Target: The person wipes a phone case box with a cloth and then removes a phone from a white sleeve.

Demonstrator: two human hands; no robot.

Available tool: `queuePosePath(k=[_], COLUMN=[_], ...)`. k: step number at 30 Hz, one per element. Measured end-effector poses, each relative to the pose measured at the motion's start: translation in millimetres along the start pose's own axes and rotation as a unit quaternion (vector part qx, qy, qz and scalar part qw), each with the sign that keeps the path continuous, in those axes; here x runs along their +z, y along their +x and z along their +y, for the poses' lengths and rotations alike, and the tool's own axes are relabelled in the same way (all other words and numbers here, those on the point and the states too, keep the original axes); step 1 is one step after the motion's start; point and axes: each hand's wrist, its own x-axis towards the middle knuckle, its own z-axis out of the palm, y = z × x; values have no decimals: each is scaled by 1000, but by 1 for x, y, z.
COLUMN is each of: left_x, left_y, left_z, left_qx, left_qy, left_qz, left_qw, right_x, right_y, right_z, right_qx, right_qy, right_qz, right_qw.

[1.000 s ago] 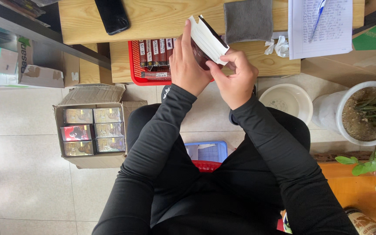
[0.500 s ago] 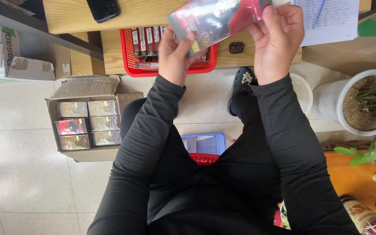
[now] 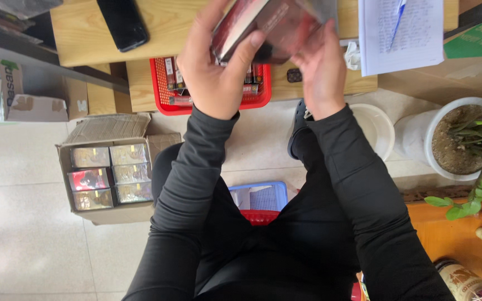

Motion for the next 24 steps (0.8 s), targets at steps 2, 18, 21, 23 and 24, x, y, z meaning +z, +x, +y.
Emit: queuePosePath(k=[2, 18, 21, 23, 24], left_x=[5, 5, 1, -4, -6], left_y=[-3, -2, 2, 6, 8], left_z=[1, -37, -46, -56, -61], left_qx=[14, -75, -181, -231, -281], left_qy=[26, -54, -115, -134, -152], left_qz=[4, 266, 309, 327, 342], left_qw=[1000, 959, 927, 907, 884], right_x=[8, 11, 4, -4, -8], right_y=[-4, -18, -19, -10, -5], right_z=[2, 36, 32, 38, 41], right_qx=[40, 123, 99, 80, 62], right_qy=[44, 226, 128, 104, 80], right_qz=[-19, -154, -123, -104, -83], right_qw=[998, 954, 979, 986, 991])
